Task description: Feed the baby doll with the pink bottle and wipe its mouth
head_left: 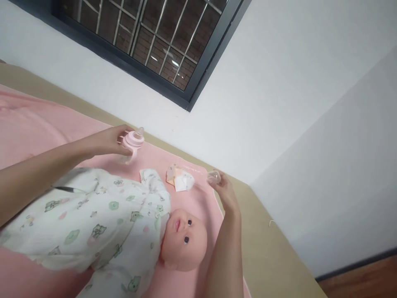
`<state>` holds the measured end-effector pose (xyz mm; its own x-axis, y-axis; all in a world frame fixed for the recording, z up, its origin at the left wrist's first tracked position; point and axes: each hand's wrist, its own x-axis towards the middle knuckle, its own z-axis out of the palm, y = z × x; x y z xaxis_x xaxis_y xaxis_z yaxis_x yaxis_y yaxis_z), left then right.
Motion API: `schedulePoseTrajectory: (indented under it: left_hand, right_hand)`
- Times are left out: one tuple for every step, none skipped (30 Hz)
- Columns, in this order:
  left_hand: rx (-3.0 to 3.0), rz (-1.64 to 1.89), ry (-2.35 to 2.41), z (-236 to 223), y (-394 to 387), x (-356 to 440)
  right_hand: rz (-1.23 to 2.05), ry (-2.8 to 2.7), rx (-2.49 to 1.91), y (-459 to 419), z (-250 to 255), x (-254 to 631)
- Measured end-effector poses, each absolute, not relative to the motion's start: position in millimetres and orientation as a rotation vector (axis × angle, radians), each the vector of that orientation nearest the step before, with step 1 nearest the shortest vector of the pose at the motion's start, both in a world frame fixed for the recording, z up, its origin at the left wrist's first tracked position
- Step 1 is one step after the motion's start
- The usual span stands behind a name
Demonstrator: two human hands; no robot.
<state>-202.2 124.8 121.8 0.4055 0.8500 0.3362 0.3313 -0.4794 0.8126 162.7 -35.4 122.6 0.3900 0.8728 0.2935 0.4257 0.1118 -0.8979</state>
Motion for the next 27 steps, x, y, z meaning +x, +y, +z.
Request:
schedulePoseTrajectory:
  left_hand:
    - [2.004, 0.995, 0.967, 127.3, 117.5, -197.7]
    - [2.002, 0.981, 0.923, 132.3, 110.4, -193.4]
    - [1.999, 0.966, 0.875, 136.7, 103.6, -189.3]
    - [1.994, 0.954, 0.823, 140.2, 97.4, -185.6]
    - [1.993, 0.941, 0.771, 143.0, 91.6, -182.2]
    - [1.998, 0.927, 0.724, 145.1, 86.0, -179.3]
    - [2.011, 0.915, 0.685, 146.7, 80.6, -176.6]
    - [2.031, 0.91, 0.656, 147.9, 75.0, -174.4]
    - [2.055, 0.91, 0.633, 148.8, 69.1, -172.4]
    - [2.081, 0.912, 0.614, 149.7, 62.8, -170.8]
    - [2.108, 0.914, 0.599, 150.5, 56.3, -169.4]
    - [2.134, 0.913, 0.59, 151.5, 49.7, -168.3]
    - [2.16, 0.908, 0.587, 152.5, 43.3, -167.5]
    - [2.184, 0.9, 0.59, 153.5, 37.5, -166.9]
    - [2.204, 0.893, 0.596, 154.5, 32.5, -166.6]
    - [2.222, 0.886, 0.605, 155.4, 28.5, -166.4]
    - [2.234, 0.882, 0.616, 156.2, 25.5, -166.4]
    - [2.245, 0.876, 0.624, 156.7, 23.5, -166.4]
    - [2.254, 0.87, 0.63, 157.0, 22.3, -166.6]
    - [2.26, 0.867, 0.636, 157.1, 21.7, -166.7]
    - [2.262, 0.866, 0.638, 157.1, 21.6, -166.9]
    - [2.262, 0.869, 0.637, 157.0, 21.8, -167.1]
    - [2.262, 0.872, 0.634, 156.7, 22.2, -167.3]
    - [2.263, 0.875, 0.63, 156.4, 22.6, -167.6]
    - [2.264, 0.879, 0.623, 156.1, 23.0, -167.8]
    - [2.266, 0.885, 0.609, 156.0, 23.3, -168.1]
    - [2.268, 0.896, 0.591, 155.9, 23.5, -168.4]
  right_hand:
    - [0.497, -1.247, -1.474, -38.9, 134.5, 154.8]
    - [0.488, -1.273, -1.449, -43.1, 146.1, 145.5]
    - [0.479, -1.305, -1.429, -47.8, 157.0, 135.0]
    - [0.473, -1.344, -1.409, -52.7, 166.9, 123.4]
    - [0.473, -1.386, -1.386, -57.6, 175.3, 110.9]
    - [0.462, -1.423, -1.359, -62.3, 182.1, 97.8]
    - [0.449, -1.46, -1.335, -66.4, 187.2, 84.2]
    - [0.419, -1.497, -1.295, -69.9, 190.7, 70.6]
    - [0.375, -1.537, -1.24, -72.9, 192.8, 57.2]
    - [0.334, -1.58, -1.198, -75.2, 193.7, 44.3]
    - [0.292, -1.622, -1.175, -77.0, 193.8, 32.3]
    - [0.248, -1.663, -1.171, -78.5, 193.3, 21.4]
    - [0.206, -1.703, -1.179, -79.7, 192.6, 12.0]
    - [0.166, -1.737, -1.195, -80.7, 191.7, 4.2]
    - [0.13, -1.766, -1.213, -81.5, 190.9, -1.9]
    - [0.102, -1.787, -1.231, -82.0, 190.1, -6.5]
    - [0.082, -1.799, -1.247, -82.4, 189.4, -9.6]
    - [0.071, -1.804, -1.261, -82.5, 188.8, -11.5]
    - [0.067, -1.805, -1.273, -82.3, 188.1, -12.5]
    - [0.071, -1.807, -1.283, -81.8, 187.4, -13.0]
    - [0.081, -1.809, -1.291, -81.0, 186.6, -13.1]
    - [0.096, -1.812, -1.3, -79.8, 185.6, -13.1]
    - [0.114, -1.813, -1.31, -78.3, 184.3, -13.0]
    - [0.134, -1.811, -1.323, -76.6, 182.9, -13.0]
    - [0.156, -1.806, -1.336, -74.6, 181.3, -13.1]
    - [0.182, -1.801, -1.349, -72.6, 179.6, -13.2]
    - [0.209, -1.794, -1.355, -70.5, 177.9, -13.4]
